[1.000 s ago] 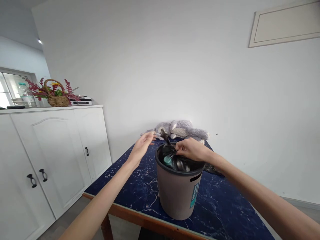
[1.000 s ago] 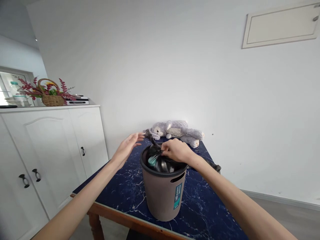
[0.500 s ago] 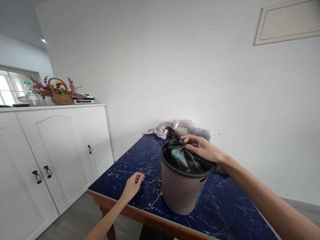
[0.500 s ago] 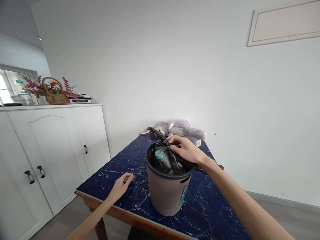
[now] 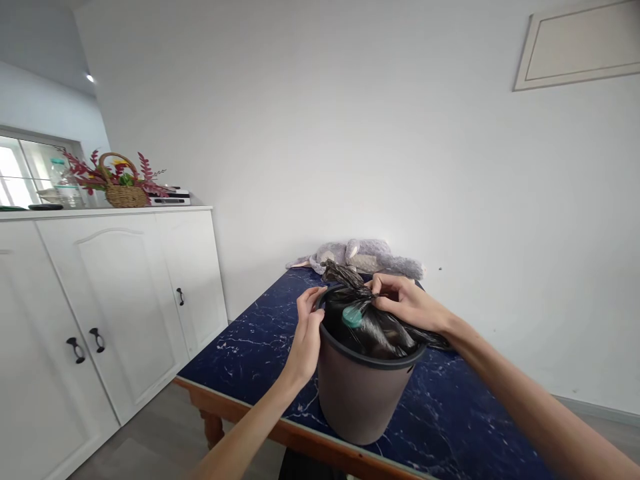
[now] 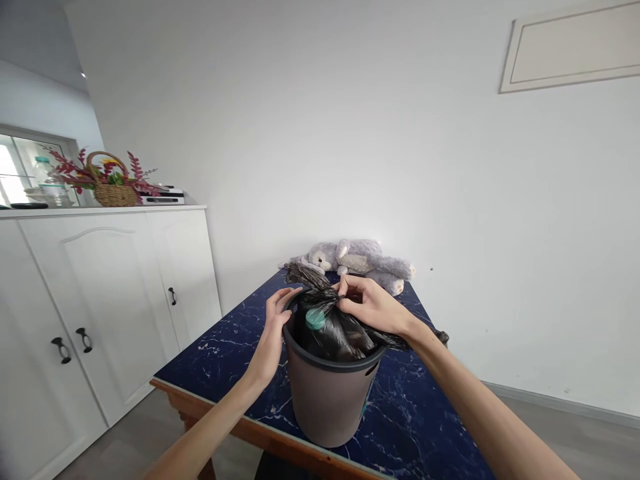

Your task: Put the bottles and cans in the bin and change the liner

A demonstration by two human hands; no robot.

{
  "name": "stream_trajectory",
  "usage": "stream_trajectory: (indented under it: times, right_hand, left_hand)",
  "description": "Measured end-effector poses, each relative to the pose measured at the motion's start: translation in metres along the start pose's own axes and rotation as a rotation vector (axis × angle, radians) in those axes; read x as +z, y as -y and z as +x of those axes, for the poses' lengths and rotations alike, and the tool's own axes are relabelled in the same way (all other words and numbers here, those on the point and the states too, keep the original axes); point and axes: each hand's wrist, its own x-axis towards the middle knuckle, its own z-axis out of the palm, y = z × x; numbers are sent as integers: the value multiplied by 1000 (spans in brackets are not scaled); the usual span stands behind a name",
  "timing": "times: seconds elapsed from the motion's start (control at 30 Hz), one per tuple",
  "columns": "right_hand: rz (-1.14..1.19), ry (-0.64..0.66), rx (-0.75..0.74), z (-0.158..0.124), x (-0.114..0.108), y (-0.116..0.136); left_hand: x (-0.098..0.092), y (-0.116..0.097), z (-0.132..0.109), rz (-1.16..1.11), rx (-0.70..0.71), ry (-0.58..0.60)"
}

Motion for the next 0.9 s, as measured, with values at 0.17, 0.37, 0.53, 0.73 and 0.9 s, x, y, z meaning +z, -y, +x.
stream_trajectory:
  times: [0.17, 0.37, 0.53, 0.73, 0.9]
  right_hand:
    - [46, 73, -14, -1, -2, -5]
    - [83, 94, 33, 4, -2, 0]
    - [120, 142, 49, 1, -7, 2]
    - [91, -31, 62, 21, -6, 22]
    - [109, -316, 124, 38, -13, 34]
  left_hand:
    - [1, 2, 4, 111, -20, -29]
    - [-3, -11, 8, 257, -5, 51]
    - [-7, -19, 11, 377, 4, 107]
    - [-12, -15, 18, 378, 18, 156]
    - [-12, -12, 17, 349, 24, 120]
